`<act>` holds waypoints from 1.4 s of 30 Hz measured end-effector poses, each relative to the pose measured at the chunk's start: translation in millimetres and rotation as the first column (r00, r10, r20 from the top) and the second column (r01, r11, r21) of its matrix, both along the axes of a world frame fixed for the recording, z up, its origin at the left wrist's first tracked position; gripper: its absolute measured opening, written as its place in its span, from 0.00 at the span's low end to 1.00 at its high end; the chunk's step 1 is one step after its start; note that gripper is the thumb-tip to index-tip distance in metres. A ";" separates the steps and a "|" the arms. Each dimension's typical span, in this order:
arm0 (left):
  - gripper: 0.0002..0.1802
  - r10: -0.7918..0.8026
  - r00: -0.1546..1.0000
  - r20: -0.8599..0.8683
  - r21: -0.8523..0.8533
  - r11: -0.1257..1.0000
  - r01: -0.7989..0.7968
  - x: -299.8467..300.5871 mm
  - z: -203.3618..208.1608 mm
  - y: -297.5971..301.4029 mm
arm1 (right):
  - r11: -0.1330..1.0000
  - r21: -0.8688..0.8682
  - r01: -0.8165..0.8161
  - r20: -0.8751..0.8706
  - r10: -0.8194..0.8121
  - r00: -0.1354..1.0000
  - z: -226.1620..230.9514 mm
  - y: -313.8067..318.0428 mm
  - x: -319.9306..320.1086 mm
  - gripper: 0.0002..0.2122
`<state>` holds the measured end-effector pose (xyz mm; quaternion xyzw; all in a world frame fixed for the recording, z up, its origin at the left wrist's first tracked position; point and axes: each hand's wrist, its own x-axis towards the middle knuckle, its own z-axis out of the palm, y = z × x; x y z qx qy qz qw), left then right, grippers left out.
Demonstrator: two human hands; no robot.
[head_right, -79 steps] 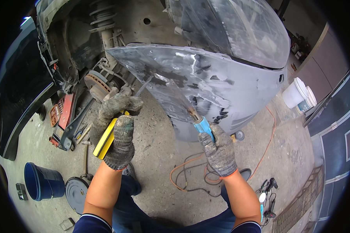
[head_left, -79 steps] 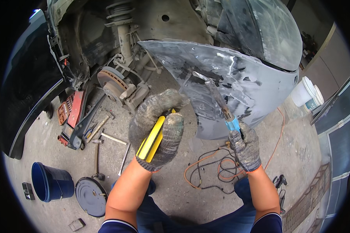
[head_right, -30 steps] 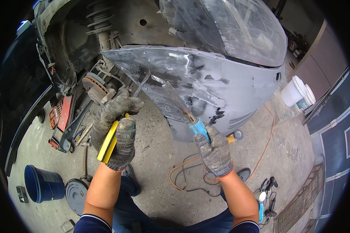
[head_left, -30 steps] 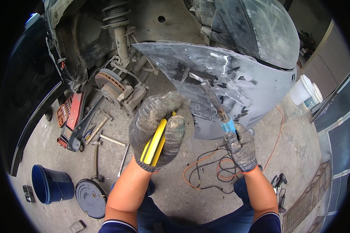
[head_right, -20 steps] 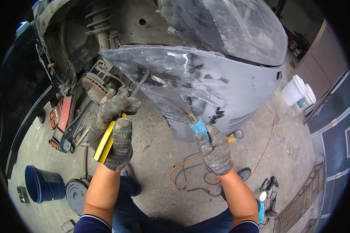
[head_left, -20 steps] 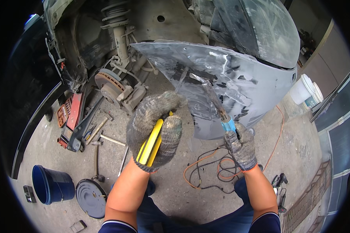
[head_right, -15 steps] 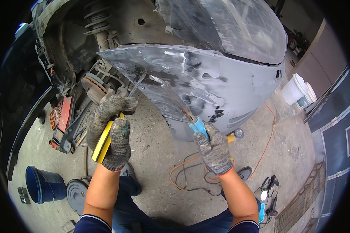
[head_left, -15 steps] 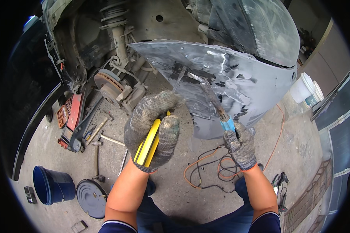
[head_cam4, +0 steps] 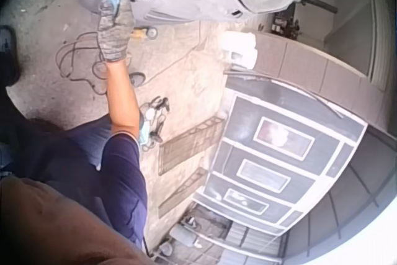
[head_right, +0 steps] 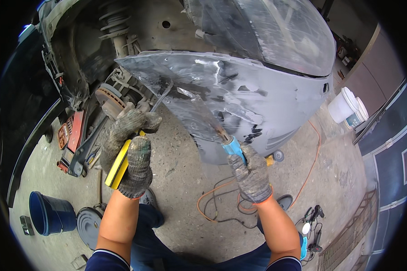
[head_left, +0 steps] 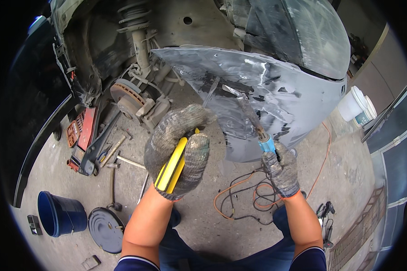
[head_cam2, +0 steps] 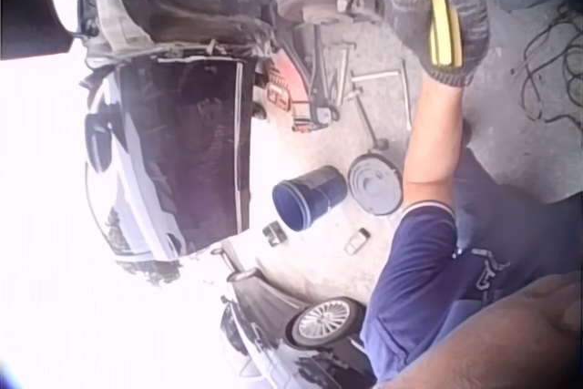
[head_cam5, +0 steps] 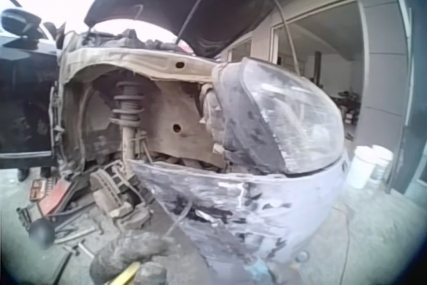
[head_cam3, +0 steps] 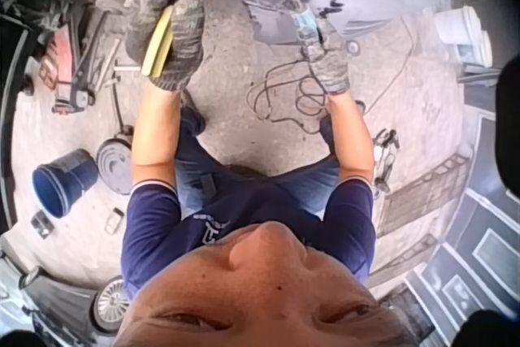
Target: The person welds a damaged section of a car's front fender using a handheld welding torch and a yellow plastic tool. The person repeatedly applies the welding torch to the metal surface while holding the plastic tool against the panel.
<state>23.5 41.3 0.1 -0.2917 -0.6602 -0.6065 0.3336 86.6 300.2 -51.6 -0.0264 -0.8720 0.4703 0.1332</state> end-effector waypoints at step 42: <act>0.13 -0.087 0.996 0.026 0.116 0.990 0.083 -2.9 -3.8 0.3 | 0.984 -0.169 -0.057 0.015 0.060 0.998 -17.3 -14.5 3.6 0.14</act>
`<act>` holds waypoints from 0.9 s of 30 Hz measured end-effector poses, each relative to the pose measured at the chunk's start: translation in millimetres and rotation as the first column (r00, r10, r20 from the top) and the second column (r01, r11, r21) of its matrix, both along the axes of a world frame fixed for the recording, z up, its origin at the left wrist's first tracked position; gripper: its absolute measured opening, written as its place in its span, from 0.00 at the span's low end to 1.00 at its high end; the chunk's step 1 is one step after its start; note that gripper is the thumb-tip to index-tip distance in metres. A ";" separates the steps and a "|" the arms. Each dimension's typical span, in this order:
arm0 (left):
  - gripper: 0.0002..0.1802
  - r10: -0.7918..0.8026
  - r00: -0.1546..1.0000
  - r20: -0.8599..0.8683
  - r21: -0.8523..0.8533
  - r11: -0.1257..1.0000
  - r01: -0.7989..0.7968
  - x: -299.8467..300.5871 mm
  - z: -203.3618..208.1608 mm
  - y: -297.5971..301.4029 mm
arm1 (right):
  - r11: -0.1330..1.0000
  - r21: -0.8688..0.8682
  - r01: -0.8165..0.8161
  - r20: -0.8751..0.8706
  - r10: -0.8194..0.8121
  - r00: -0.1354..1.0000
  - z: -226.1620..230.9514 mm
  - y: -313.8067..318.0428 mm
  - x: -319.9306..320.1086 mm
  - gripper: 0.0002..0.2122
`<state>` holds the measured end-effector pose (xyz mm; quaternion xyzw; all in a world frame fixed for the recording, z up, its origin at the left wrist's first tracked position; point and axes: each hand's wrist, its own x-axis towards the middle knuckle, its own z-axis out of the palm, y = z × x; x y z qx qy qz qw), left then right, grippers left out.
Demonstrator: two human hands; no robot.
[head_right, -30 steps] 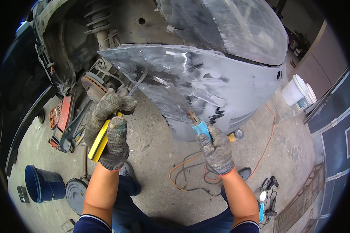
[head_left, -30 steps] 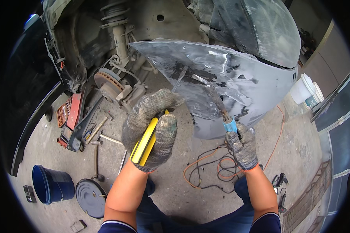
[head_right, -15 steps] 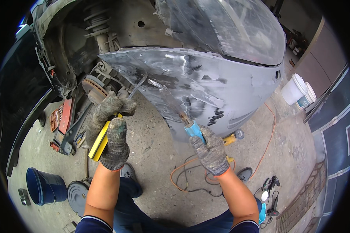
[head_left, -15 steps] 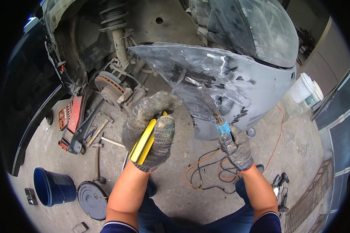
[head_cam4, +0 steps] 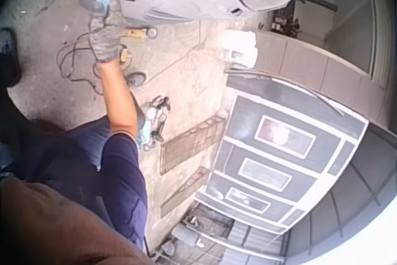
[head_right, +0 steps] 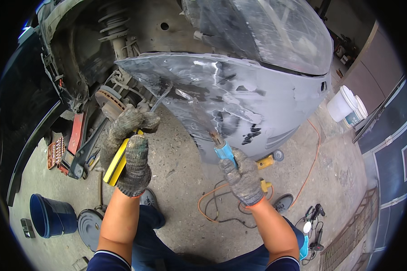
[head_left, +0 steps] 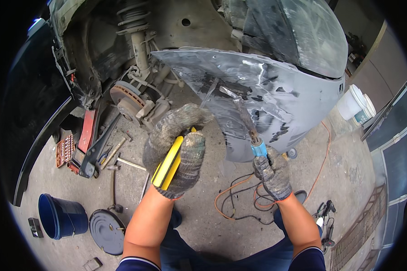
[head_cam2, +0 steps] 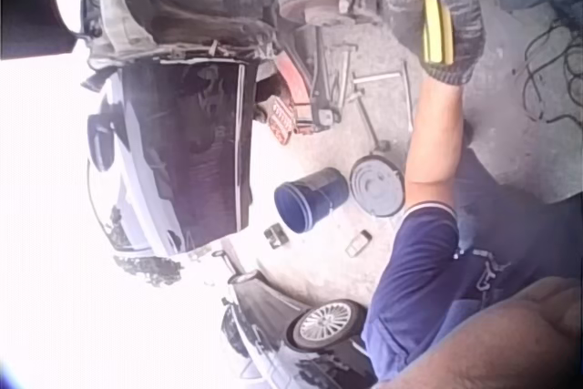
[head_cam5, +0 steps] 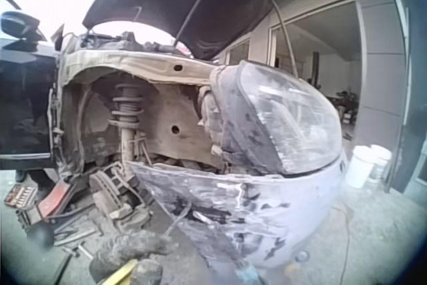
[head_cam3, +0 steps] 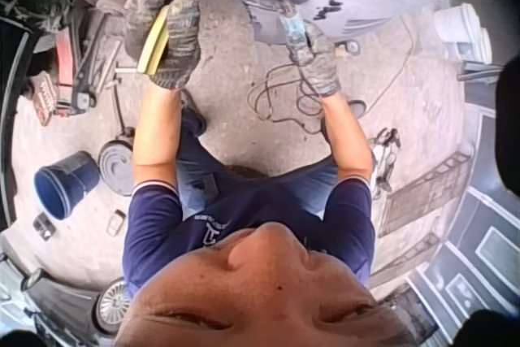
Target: The person welds a damaged section of a car's front fender using a handheld welding torch and a yellow plastic tool. The person repeatedly applies the welding torch to the metal surface while holding the plastic tool against the panel.
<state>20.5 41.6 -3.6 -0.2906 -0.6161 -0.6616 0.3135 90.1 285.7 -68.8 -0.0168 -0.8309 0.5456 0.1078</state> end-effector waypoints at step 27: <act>0.11 0.014 1.000 -0.009 0.002 1.000 -0.014 -0.4 -0.9 -1.0 | 0.979 -0.204 0.010 0.119 0.014 0.993 6.1 -45.5 23.8 0.14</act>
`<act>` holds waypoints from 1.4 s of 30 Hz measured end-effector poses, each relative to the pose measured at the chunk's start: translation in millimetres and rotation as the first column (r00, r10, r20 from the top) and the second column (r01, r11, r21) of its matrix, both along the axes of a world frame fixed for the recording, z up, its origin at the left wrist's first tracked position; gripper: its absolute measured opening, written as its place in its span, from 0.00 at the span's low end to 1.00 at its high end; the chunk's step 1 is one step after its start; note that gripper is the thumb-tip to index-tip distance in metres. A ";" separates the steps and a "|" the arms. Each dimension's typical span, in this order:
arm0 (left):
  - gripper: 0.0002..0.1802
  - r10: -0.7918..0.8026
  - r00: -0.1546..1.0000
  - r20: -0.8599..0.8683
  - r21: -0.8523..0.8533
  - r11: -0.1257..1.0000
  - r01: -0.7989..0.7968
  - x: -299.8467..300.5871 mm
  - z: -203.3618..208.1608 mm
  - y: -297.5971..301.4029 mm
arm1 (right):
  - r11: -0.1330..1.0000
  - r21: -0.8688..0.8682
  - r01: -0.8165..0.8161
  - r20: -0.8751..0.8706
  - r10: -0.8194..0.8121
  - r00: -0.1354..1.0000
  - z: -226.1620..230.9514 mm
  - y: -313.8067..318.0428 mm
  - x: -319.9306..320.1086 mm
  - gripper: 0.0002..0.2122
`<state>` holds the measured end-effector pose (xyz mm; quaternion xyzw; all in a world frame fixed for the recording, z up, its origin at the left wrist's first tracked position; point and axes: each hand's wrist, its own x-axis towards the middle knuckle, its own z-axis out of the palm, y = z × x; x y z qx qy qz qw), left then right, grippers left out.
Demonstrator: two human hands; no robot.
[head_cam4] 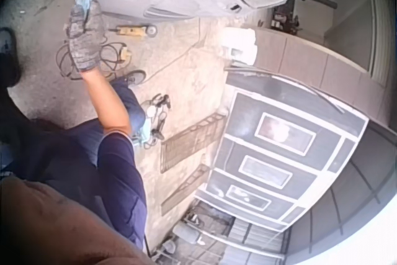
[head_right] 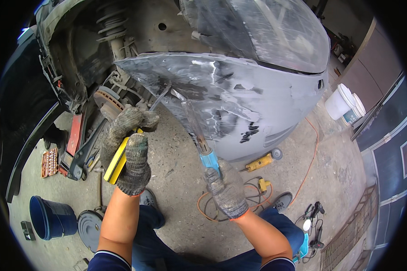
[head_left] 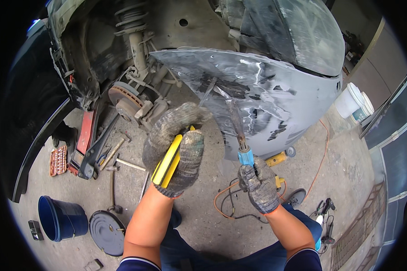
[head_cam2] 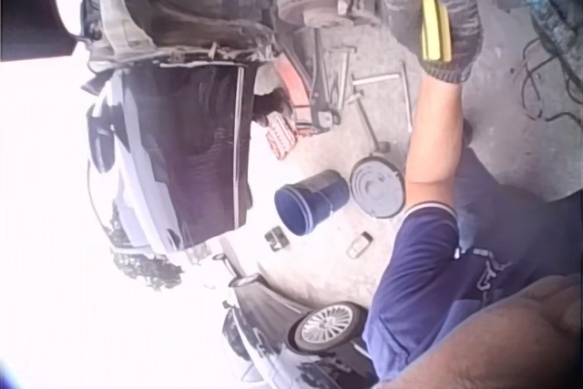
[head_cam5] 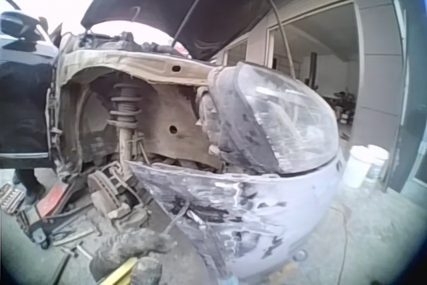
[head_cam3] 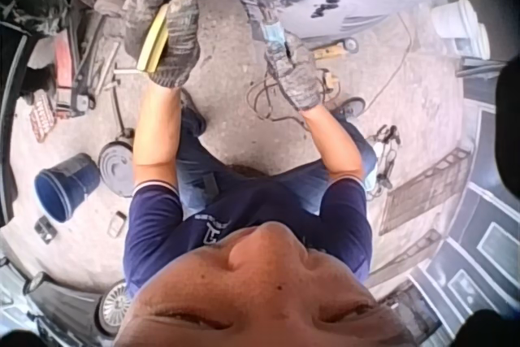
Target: The person welds a damaged section of a car's front fender using a handheld welding torch and a yellow plastic tool. The person repeatedly applies the welding torch to the metal surface while holding the plastic tool against the panel.
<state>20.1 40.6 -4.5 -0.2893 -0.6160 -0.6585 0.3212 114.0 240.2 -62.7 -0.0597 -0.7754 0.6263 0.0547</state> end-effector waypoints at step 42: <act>0.13 0.004 1.000 0.007 -0.005 1.000 -0.004 -0.9 -5.2 -0.5 | 0.991 -0.133 -0.036 -0.086 0.024 0.996 -19.8 0.1 -6.7 0.13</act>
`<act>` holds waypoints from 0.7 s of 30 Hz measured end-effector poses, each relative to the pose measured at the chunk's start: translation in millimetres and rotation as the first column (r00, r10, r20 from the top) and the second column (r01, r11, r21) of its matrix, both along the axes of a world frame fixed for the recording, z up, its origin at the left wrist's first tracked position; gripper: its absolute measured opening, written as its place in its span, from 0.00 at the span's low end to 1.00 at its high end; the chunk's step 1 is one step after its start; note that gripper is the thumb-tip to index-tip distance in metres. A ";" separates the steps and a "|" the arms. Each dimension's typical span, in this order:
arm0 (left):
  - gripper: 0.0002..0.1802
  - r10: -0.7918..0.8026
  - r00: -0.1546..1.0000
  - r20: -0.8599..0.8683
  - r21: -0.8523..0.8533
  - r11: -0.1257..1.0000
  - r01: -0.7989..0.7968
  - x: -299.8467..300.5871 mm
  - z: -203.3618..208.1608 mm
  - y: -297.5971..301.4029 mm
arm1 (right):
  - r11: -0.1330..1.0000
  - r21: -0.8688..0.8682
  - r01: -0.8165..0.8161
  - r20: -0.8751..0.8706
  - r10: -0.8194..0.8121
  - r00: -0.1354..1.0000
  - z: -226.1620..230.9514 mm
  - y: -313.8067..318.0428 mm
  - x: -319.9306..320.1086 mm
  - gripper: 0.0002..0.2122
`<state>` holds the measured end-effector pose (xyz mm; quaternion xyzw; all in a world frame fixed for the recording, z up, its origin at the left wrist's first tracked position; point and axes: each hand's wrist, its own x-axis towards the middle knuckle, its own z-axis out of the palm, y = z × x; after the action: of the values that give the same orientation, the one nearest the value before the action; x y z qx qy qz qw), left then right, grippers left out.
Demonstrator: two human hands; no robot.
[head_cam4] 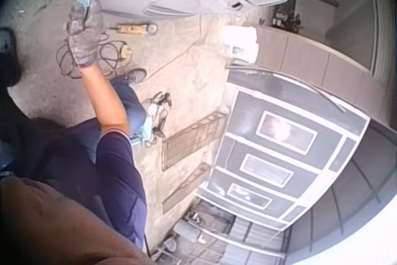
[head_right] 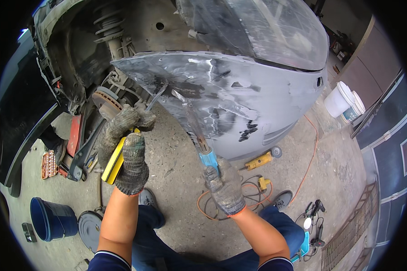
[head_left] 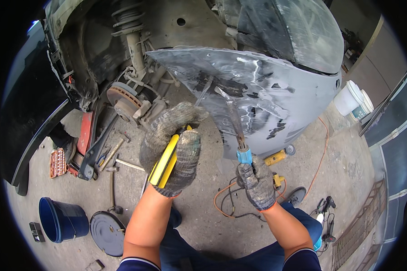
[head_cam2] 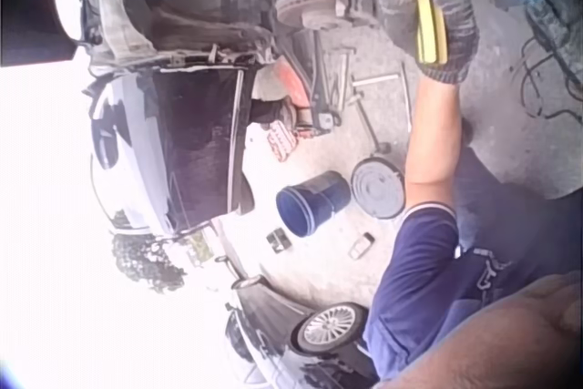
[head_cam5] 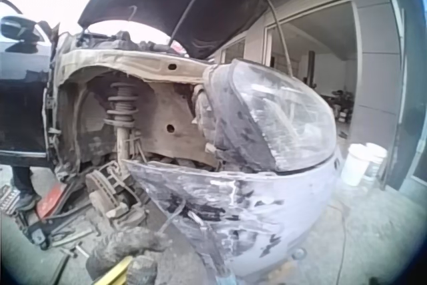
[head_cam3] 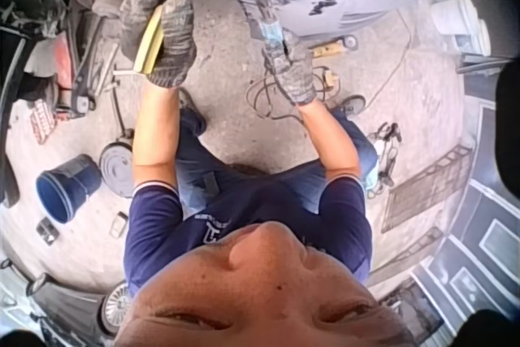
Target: The person welds a damaged section of a car's front fender using a handheld welding torch and a yellow plastic tool. The person repeatedly applies the welding torch to the metal surface while holding the plastic tool against the panel.
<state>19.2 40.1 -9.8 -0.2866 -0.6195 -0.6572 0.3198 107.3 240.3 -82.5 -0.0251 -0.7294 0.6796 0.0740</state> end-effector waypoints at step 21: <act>0.13 -0.007 1.000 -0.006 0.034 0.999 0.007 -1.0 -1.1 3.2 | 0.988 0.151 0.041 -0.052 -0.034 0.998 -3.8 6.1 -5.0 0.10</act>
<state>18.2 43.3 -10.9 -0.2852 -0.6061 -0.6680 0.3242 102.3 246.4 -86.2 -0.0165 -0.7763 0.6211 0.1064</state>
